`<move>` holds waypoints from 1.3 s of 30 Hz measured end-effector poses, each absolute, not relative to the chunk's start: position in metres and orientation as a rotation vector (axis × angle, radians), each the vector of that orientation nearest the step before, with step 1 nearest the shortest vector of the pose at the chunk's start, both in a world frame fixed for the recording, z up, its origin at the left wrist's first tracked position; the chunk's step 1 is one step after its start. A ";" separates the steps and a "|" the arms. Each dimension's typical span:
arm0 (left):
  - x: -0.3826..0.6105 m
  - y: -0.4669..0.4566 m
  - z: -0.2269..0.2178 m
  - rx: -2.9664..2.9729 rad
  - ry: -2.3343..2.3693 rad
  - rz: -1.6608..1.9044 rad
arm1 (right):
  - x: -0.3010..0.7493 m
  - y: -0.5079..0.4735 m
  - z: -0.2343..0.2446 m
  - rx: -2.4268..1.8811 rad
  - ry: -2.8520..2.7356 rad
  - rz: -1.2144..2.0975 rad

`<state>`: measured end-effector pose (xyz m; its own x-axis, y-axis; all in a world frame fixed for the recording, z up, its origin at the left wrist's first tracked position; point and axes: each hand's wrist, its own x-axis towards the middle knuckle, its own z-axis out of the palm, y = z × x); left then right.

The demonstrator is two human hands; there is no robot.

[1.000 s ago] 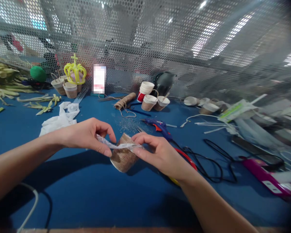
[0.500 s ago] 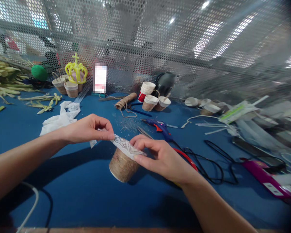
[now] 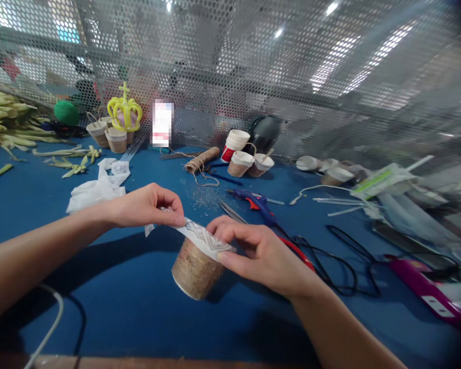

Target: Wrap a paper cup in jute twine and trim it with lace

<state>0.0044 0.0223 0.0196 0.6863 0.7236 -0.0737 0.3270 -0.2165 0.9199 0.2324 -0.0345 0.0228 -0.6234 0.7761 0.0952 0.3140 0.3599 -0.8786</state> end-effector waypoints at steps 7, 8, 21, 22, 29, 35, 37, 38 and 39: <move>0.005 0.023 0.016 1.819 0.823 0.414 | 0.233 -0.035 0.022 -0.906 -2.108 1.269; 0.005 0.023 0.015 1.819 0.821 0.412 | 0.232 -0.035 0.022 -0.898 -2.105 1.272; 0.008 0.021 0.009 1.743 0.768 0.402 | 0.230 -0.036 0.021 -0.816 -2.044 1.346; 0.009 0.021 0.008 1.735 0.758 0.400 | 0.230 -0.036 0.021 -0.810 -2.041 1.355; 0.010 0.021 0.002 1.629 0.670 0.408 | 0.231 -0.037 0.021 -0.809 -2.004 1.403; 0.014 0.017 -0.006 1.450 0.619 0.408 | 0.232 -0.037 0.023 -0.788 -1.941 1.480; 0.015 0.016 -0.010 1.413 0.603 0.395 | 0.232 -0.037 0.023 -0.766 -1.910 1.506; 0.015 0.015 -0.012 1.405 0.589 0.377 | 0.232 -0.036 0.024 -0.751 -1.892 1.517; 0.015 0.014 -0.014 1.400 0.573 0.352 | 0.232 -0.037 0.024 -0.733 -1.870 1.529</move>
